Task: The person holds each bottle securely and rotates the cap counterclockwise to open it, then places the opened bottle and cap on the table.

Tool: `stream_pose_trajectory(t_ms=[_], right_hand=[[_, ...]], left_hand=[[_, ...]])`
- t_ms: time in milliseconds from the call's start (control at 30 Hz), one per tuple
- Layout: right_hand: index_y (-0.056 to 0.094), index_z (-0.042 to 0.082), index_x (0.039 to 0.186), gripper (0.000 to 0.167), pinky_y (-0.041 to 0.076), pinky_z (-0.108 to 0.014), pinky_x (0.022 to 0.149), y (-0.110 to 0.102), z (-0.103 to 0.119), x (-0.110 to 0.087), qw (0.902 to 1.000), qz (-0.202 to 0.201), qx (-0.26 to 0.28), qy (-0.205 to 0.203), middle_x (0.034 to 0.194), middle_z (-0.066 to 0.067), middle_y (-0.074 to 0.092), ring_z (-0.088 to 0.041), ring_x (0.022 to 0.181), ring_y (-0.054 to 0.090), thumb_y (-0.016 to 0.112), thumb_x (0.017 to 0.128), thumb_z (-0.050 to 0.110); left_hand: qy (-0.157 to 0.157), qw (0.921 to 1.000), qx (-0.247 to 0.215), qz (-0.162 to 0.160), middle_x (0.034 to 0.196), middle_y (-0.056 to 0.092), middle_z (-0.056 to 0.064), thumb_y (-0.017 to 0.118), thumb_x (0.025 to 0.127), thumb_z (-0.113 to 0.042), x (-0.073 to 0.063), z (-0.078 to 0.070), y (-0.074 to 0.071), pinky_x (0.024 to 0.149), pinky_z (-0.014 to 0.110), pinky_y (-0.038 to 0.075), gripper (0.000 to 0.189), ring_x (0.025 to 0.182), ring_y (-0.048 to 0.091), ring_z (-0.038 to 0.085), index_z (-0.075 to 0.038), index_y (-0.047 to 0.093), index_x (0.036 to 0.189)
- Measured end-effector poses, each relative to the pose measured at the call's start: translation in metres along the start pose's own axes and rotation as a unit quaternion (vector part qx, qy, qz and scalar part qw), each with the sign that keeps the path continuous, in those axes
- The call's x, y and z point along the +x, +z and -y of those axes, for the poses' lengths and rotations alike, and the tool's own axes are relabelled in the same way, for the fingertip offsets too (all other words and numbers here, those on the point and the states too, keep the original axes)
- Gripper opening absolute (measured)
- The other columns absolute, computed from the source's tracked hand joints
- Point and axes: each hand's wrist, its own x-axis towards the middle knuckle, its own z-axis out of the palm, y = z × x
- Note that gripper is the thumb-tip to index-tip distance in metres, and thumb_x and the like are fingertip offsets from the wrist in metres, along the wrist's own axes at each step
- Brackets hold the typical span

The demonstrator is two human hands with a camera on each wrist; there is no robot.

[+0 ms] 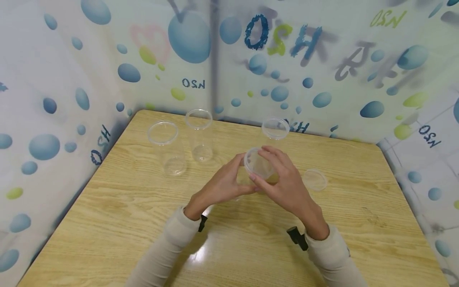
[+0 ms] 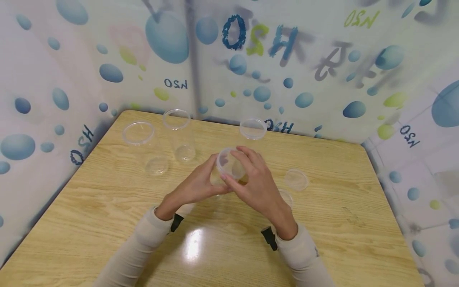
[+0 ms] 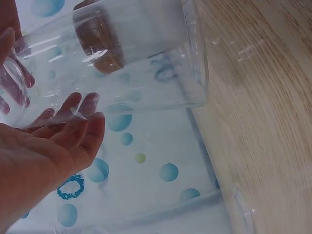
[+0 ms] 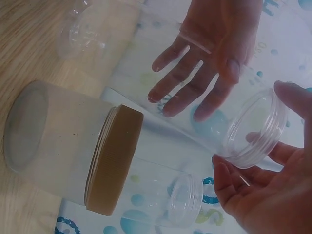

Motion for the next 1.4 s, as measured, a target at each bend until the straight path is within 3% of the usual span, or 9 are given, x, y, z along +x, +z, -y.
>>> stream_pose_trajectory(t_ms=[400, 700, 800, 900, 1100, 1267, 1400], right_hand=[[0.055, 0.007, 0.139, 0.059, 0.046, -0.054, 0.099, -0.0046, -0.0010, 0.0015, 0.9985, 0.024, 0.049, -0.010, 0.149, -0.009, 0.046, -0.028, 0.136, 0.045, 0.077, 0.086, 0.018], [0.038, 0.009, 0.150, 0.077, 0.041, -0.057, 0.101, -0.0062, -0.0018, 0.0021, 0.9967, 0.027, 0.077, 0.000, 0.152, -0.011, 0.042, -0.030, 0.136, 0.044, 0.078, 0.085, 0.017], [0.039, 0.008, 0.150, 0.080, 0.032, -0.062, 0.108, -0.0069, -0.0024, 0.0029, 0.9975, 0.009, 0.070, -0.008, 0.156, -0.011, 0.037, -0.031, 0.143, 0.035, 0.081, 0.082, 0.018], [0.043, 0.004, 0.147, 0.079, 0.030, -0.062, 0.110, -0.0065, -0.0032, 0.0034, 0.9984, -0.017, 0.050, -0.020, 0.155, -0.012, 0.038, -0.031, 0.144, 0.033, 0.082, 0.080, 0.019], [0.051, 0.001, 0.139, 0.070, 0.041, -0.057, 0.103, -0.0026, -0.0029, 0.0021, 0.9978, -0.057, 0.010, -0.032, 0.146, -0.015, 0.046, -0.032, 0.134, 0.043, 0.082, 0.081, 0.024], [0.056, 0.003, 0.134, 0.069, 0.047, -0.054, 0.091, 0.0013, -0.0005, 0.0018, 0.9969, -0.070, -0.018, -0.031, 0.135, -0.016, 0.053, -0.033, 0.119, 0.053, 0.084, 0.079, 0.033], [0.059, 0.003, 0.131, 0.067, 0.048, -0.053, 0.088, 0.0027, 0.0013, 0.0020, 0.9968, -0.069, -0.029, -0.029, 0.131, -0.016, 0.056, -0.033, 0.116, 0.055, 0.086, 0.076, 0.032]], left_hand=[[0.009, 0.9999, -0.005, 0.005, 0.148, 0.049, 0.007, 0.087, 0.077, -0.029, -0.0002, 0.0013, -0.0016, 0.108, 0.048, 0.040, 0.092, 0.134, 0.048, 0.022, -0.016, 0.032, 0.151], [0.003, 1.0000, -0.007, 0.004, 0.146, 0.051, 0.004, 0.087, 0.077, -0.032, -0.0004, 0.0003, -0.0010, 0.108, 0.047, 0.040, 0.094, 0.133, 0.048, 0.020, -0.016, 0.032, 0.152], [0.003, 1.0000, -0.003, 0.003, 0.145, 0.051, 0.005, 0.086, 0.077, -0.032, -0.0006, 0.0004, -0.0008, 0.107, 0.047, 0.041, 0.093, 0.132, 0.049, 0.020, -0.015, 0.033, 0.151], [0.003, 1.0000, 0.000, -0.001, 0.143, 0.052, 0.005, 0.086, 0.077, -0.031, -0.0007, 0.0003, -0.0008, 0.106, 0.046, 0.042, 0.092, 0.132, 0.049, 0.021, -0.016, 0.033, 0.151], [0.005, 1.0000, 0.001, -0.002, 0.143, 0.052, 0.004, 0.086, 0.077, -0.031, -0.0011, -0.0004, -0.0001, 0.105, 0.045, 0.043, 0.092, 0.131, 0.050, 0.020, -0.016, 0.032, 0.151], [-0.003, 1.0000, -0.001, -0.001, 0.142, 0.052, 0.001, 0.085, 0.077, -0.036, -0.0018, -0.0014, 0.0004, 0.104, 0.045, 0.044, 0.092, 0.130, 0.051, 0.018, -0.019, 0.033, 0.151], [-0.001, 1.0000, 0.001, -0.002, 0.143, 0.052, 0.002, 0.085, 0.078, -0.036, -0.0024, -0.0018, 0.0002, 0.104, 0.046, 0.044, 0.092, 0.131, 0.050, 0.018, -0.018, 0.033, 0.151]])
